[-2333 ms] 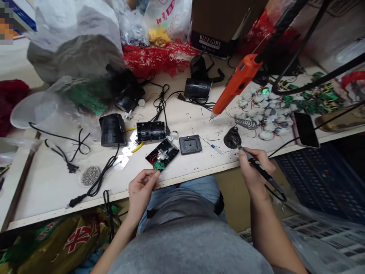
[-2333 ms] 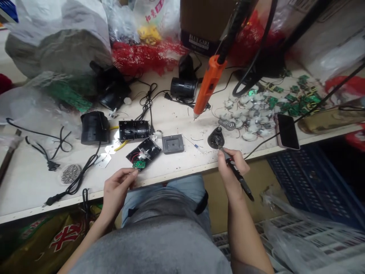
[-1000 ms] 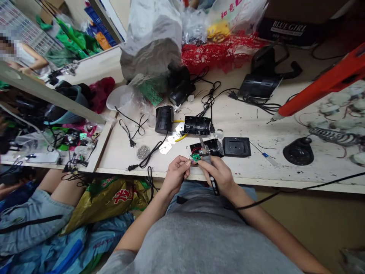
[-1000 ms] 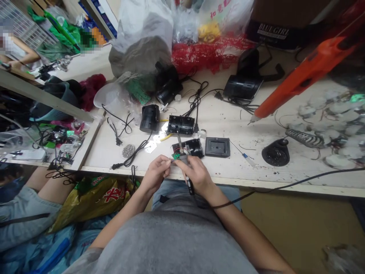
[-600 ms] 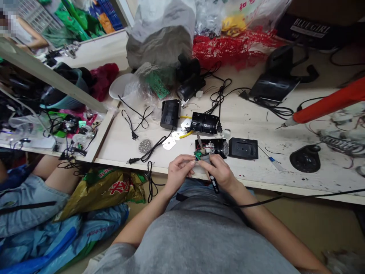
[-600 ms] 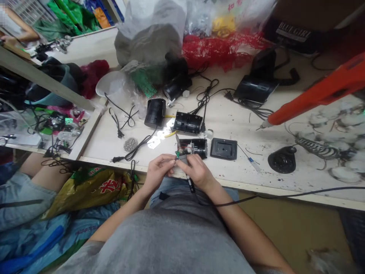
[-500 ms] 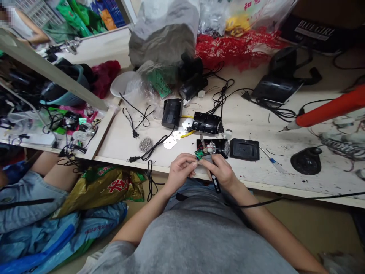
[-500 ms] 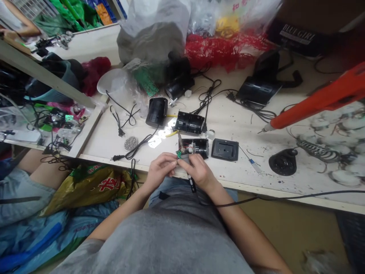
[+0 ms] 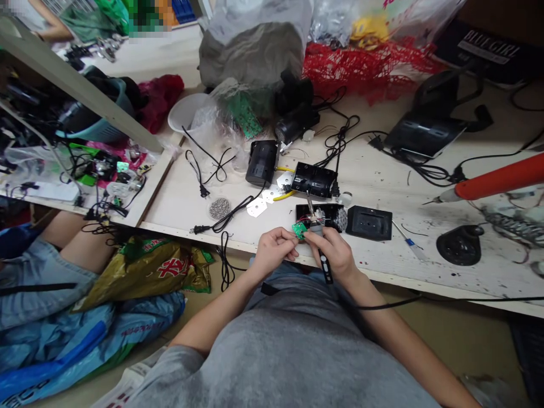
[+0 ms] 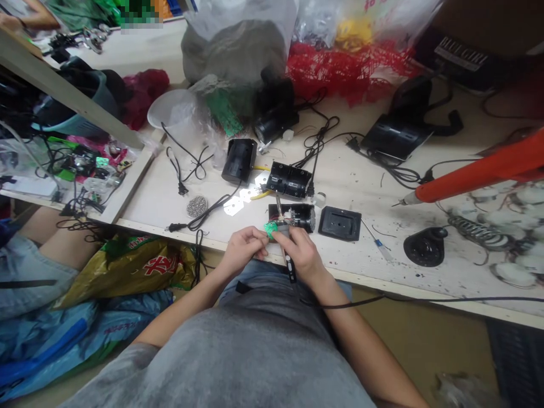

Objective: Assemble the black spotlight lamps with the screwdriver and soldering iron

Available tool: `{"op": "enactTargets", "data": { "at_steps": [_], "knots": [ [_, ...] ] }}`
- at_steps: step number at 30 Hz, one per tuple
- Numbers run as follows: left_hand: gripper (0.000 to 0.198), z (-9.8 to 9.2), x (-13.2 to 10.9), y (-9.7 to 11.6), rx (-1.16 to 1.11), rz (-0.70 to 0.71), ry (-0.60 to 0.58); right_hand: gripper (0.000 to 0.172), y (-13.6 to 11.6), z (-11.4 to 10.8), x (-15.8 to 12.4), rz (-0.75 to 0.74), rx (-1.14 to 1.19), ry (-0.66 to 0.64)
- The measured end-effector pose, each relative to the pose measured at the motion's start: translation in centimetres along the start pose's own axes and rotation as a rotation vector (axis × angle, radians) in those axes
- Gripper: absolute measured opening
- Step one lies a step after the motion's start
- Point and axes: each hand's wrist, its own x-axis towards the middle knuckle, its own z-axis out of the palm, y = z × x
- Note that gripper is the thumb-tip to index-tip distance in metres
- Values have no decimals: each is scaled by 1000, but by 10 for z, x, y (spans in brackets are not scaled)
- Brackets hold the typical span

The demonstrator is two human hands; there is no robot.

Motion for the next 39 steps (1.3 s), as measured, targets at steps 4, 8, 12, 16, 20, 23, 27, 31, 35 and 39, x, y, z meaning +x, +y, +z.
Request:
{"op": "enactTargets", "data": {
  "at_steps": [4,8,12,16,20,23,27,31,35,39],
  "knots": [
    [33,0,1,0,-30,15,-24,43,0,-3,0,10,15,-13],
    [31,0,2,1,-51,12,-24,44,-2,-8,4,2,13,-17],
    [25,0,2,3,-44,19,-32,41,-2,-11,8,-31,-9,-25],
    [22,1,2,4,-27,38,-31,38,-1,-11,10,-29,-8,-16],
    [23,1,5,4,-16,46,-18,37,-8,-22,14,60,70,65],
    [27,1,6,5,-1,44,-15,37,-23,-49,13,218,232,118],
    [29,2,7,6,12,30,-11,32,-44,-82,-1,454,374,90],
    [30,5,7,7,27,21,-7,30,-54,-82,-19,536,377,-4],
    [29,7,7,8,23,30,7,27,-56,-68,-24,624,396,17],
    [28,7,7,9,25,38,2,25,-55,-63,-20,654,426,-12]
  ]
}}
